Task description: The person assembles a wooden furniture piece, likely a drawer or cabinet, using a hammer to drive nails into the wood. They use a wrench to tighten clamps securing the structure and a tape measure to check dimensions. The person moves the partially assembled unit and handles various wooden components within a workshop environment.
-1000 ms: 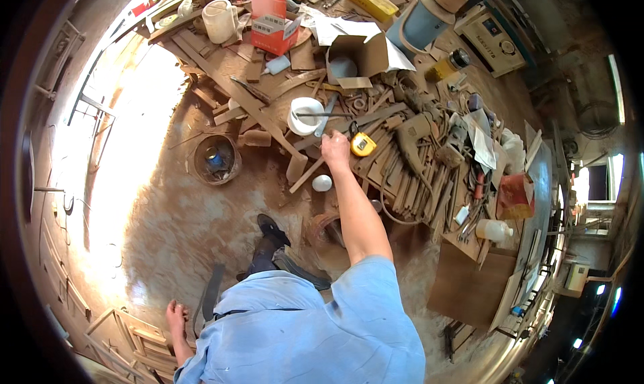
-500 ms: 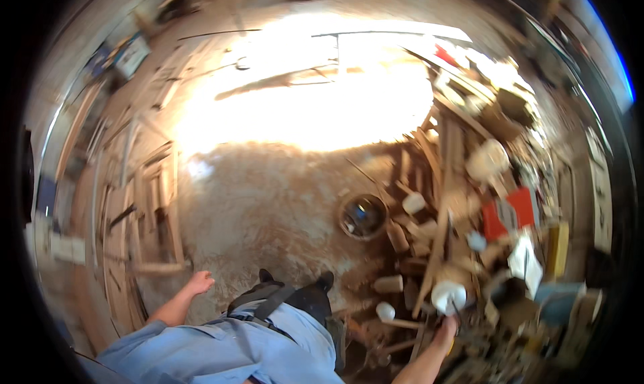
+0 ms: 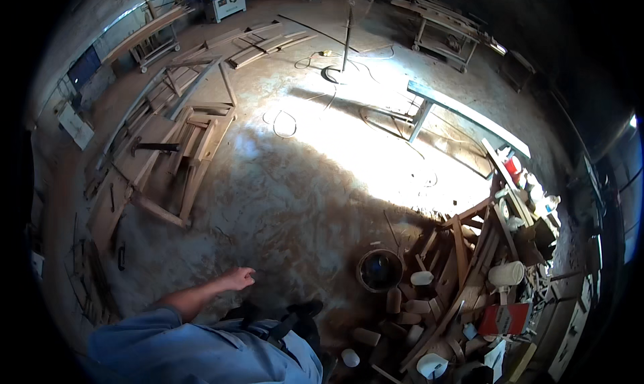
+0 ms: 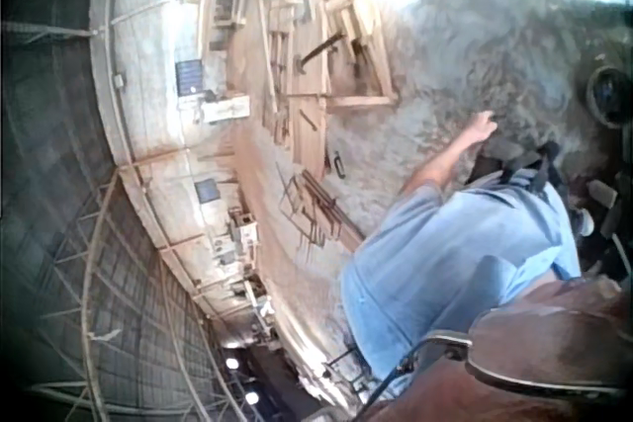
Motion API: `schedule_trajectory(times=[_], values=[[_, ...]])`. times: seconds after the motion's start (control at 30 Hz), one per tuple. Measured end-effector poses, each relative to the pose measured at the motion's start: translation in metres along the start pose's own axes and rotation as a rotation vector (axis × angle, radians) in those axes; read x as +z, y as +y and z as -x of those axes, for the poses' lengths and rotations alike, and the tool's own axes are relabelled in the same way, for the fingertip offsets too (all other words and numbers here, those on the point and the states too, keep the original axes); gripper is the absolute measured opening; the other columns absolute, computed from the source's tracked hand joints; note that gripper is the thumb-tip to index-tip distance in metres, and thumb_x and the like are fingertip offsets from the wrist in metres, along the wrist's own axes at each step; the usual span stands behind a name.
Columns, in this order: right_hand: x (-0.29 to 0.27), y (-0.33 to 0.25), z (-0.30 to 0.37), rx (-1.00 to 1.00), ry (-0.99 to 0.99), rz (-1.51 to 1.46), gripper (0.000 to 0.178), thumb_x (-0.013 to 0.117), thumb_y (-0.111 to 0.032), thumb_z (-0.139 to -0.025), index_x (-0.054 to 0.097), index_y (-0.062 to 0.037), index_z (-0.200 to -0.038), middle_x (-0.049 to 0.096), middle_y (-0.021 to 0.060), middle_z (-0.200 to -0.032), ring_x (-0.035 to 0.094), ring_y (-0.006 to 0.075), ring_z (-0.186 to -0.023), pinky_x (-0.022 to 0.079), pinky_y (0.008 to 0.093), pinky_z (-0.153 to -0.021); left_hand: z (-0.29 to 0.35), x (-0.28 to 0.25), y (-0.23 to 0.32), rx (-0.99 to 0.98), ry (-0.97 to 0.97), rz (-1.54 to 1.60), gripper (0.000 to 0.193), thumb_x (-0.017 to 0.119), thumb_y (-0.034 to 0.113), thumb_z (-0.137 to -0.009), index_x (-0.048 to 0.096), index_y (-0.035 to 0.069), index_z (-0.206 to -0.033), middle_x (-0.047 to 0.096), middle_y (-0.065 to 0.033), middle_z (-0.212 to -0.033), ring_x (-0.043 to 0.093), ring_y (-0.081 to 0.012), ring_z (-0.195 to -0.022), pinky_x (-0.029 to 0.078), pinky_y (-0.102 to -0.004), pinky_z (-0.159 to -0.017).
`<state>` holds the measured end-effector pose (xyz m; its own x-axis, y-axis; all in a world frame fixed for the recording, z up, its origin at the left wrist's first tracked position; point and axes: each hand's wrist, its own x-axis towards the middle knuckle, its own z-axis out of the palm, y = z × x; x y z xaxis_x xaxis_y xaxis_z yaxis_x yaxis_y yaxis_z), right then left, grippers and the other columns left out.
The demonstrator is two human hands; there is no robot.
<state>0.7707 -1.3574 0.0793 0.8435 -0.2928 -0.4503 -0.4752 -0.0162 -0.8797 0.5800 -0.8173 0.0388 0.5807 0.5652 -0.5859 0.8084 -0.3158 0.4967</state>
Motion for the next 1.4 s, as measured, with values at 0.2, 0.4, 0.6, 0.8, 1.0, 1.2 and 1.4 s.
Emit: schedule_trajectory(times=[0.2, 0.4, 0.6, 0.8, 1.0, 1.2, 1.4], values=[[0.054, 0.050, 0.018, -0.381, -0.316, 0.720, 0.035, 0.052, -0.011, -0.089, 0.052, 0.0085, -0.118, 0.060, 0.0151, -0.102, 0.056, 0.0227, -0.087, 0.048, 0.0342, -0.078, 0.030, -0.009, -0.036, 0.112, 0.082, 0.159, 0.049, 0.061, 0.031, -0.085, 0.055, 0.005, -0.125, 0.069, -0.0112, -0.096, 0.065, -0.0274, -0.092, 0.051, -0.0377, -0.079], [0.299, -0.051, 0.201, -0.552, -1.054, 0.609, 0.008, 0.054, -0.010, -0.084, 0.059, -0.0030, -0.084, 0.058, 0.0094, -0.071, 0.062, 0.0201, -0.071, 0.048, 0.0327, -0.064, 0.083, -0.040, -0.070, 0.358, 0.229, 0.587, 0.045, 0.060, 0.025, -0.091, 0.049, 0.003, -0.130, 0.069, -0.0090, -0.099, 0.066, -0.0223, -0.086, 0.050, -0.0325, -0.075], [0.403, -0.011, 0.387, -0.774, -1.609, 0.726, 0.010, 0.053, -0.008, -0.090, 0.059, -0.0010, -0.089, 0.064, 0.0110, -0.075, 0.064, 0.0179, -0.067, 0.048, 0.0324, -0.060, 0.170, -0.129, -0.067, 0.392, 0.501, 0.883, 0.018, 0.051, 0.015, -0.098, 0.058, 0.000, -0.104, 0.066, -0.0074, -0.094, 0.062, -0.0122, -0.089, 0.049, -0.0284, -0.077], [0.435, 0.074, 0.473, -1.006, -2.027, 0.682, 0.009, 0.054, -0.006, -0.090, 0.061, -0.0002, -0.093, 0.067, 0.0105, -0.075, 0.065, 0.0171, -0.062, 0.050, 0.0299, -0.056, 0.215, -0.125, -0.189, 0.251, 0.829, 1.343, 0.017, 0.049, 0.011, -0.096, 0.055, 0.001, -0.085, 0.065, -0.0050, -0.081, 0.060, -0.0112, -0.077, 0.048, -0.0271, -0.072], [0.495, 0.104, 0.433, -0.648, -1.997, 1.097, 0.016, 0.055, -0.013, -0.091, 0.062, -0.0005, -0.098, 0.069, 0.0110, -0.081, 0.066, 0.0160, -0.069, 0.051, 0.0290, -0.061, 0.283, -0.158, -0.280, -0.298, 0.964, 1.223, 0.026, 0.050, 0.026, -0.096, 0.058, 0.004, -0.087, 0.056, -0.0017, -0.069, 0.052, -0.0104, -0.064, 0.043, -0.0282, -0.061], [0.582, 0.168, 0.282, -0.574, -1.707, 1.785, 0.030, 0.046, -0.028, -0.093, 0.062, -0.0027, -0.092, 0.068, 0.0160, -0.077, 0.066, 0.0256, -0.059, 0.053, 0.0368, -0.054, 0.351, -0.152, -0.365, -0.725, 1.089, 1.087, 0.021, 0.050, 0.022, -0.094, 0.060, 0.004, -0.097, 0.058, -0.0053, -0.069, 0.055, -0.0162, -0.062, 0.044, -0.0335, -0.059], [0.644, 0.193, 0.197, -0.640, -1.506, 2.024, 0.020, 0.053, -0.025, -0.086, 0.063, -0.0079, -0.083, 0.065, 0.0156, -0.074, 0.064, 0.0311, -0.064, 0.054, 0.0416, -0.057, 0.392, -0.166, -0.440, -0.931, 1.115, 0.874, 0.018, 0.051, 0.017, -0.092, 0.060, 0.002, -0.097, 0.063, -0.0102, -0.072, 0.063, -0.0214, -0.066, 0.047, -0.0362, -0.061]])
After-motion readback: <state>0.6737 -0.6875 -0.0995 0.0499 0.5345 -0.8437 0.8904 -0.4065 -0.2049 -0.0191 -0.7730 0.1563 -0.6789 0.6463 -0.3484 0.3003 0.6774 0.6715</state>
